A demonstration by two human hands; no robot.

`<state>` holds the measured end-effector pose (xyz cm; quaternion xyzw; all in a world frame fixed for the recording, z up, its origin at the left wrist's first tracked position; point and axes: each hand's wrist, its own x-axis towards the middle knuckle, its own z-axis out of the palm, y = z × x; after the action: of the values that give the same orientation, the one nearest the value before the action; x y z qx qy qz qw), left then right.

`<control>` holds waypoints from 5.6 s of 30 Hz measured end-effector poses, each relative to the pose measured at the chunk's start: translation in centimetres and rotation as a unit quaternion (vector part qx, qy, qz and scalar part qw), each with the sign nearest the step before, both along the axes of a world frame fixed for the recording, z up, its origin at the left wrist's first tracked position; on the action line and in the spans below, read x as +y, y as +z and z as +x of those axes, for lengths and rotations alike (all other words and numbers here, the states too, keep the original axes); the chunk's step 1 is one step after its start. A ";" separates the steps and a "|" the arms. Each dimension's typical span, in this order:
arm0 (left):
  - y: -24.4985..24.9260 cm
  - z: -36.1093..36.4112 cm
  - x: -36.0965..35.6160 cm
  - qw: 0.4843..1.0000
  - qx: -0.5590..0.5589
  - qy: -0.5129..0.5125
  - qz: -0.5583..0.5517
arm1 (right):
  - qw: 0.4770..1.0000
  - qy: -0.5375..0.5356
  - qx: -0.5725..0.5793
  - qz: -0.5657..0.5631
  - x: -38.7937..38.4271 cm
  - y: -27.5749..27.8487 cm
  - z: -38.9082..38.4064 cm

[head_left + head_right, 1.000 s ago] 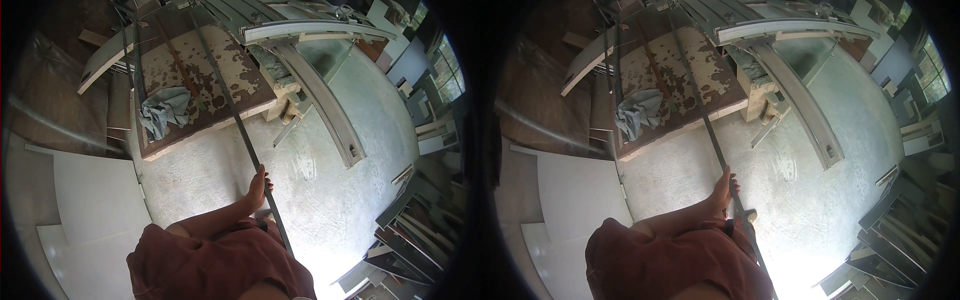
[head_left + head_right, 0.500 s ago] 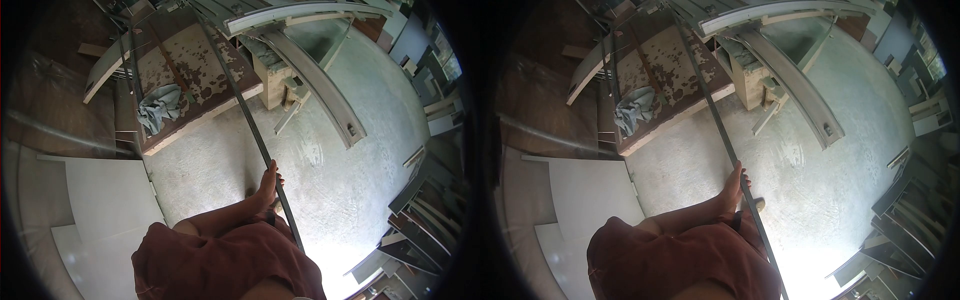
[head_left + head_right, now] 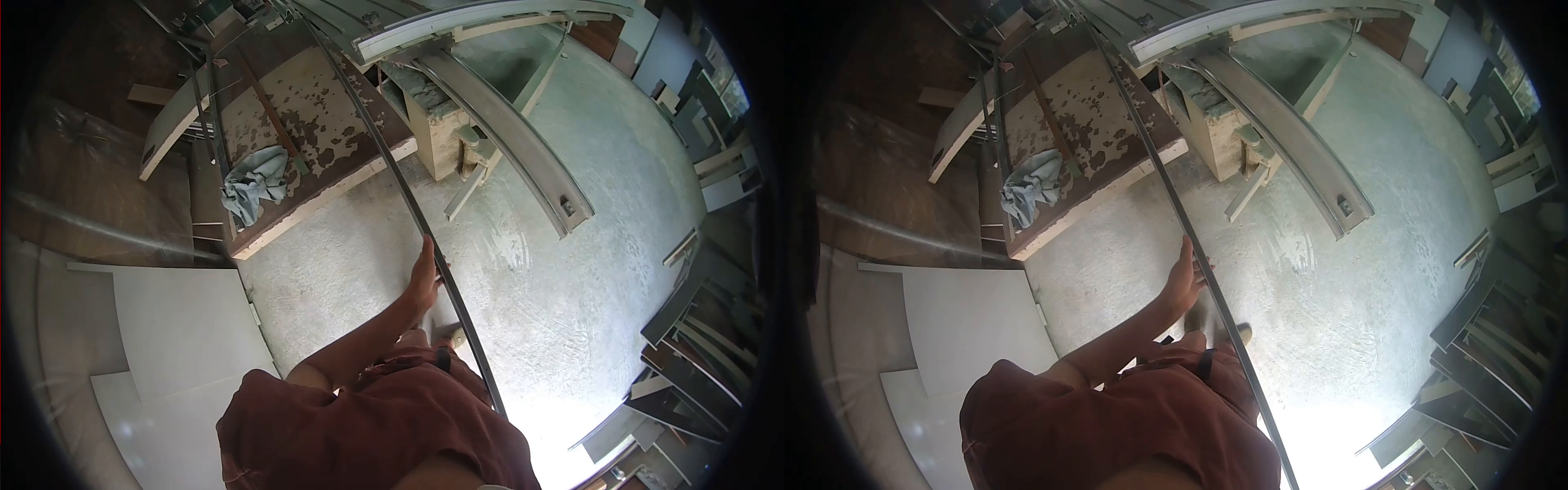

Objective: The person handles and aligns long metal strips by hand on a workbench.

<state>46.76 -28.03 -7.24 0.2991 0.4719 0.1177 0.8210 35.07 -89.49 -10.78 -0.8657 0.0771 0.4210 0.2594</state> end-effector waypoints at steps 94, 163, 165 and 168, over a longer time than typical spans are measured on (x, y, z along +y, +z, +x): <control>0.5 14.8 19.8 0.709 0.266 -0.211 0.618 | 0.990 0.094 0.093 0.054 14.3 1.9 10.1; 0.3 24.7 62.9 0.761 0.183 -0.188 0.593 | 0.955 0.211 -0.207 0.007 72.5 8.5 28.5; 0.7 25.3 63.6 0.775 0.192 -0.177 0.576 | 0.957 0.213 -0.197 0.009 73.8 8.5 29.2; 0.6 26.1 65.0 0.771 0.211 -0.152 0.582 | 0.958 0.220 -0.182 0.008 76.2 9.0 30.6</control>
<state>72.85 36.97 -6.63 0.8046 0.4234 0.1772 0.3768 65.67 -13.26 -1.83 -0.9212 -0.1673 0.3036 0.1770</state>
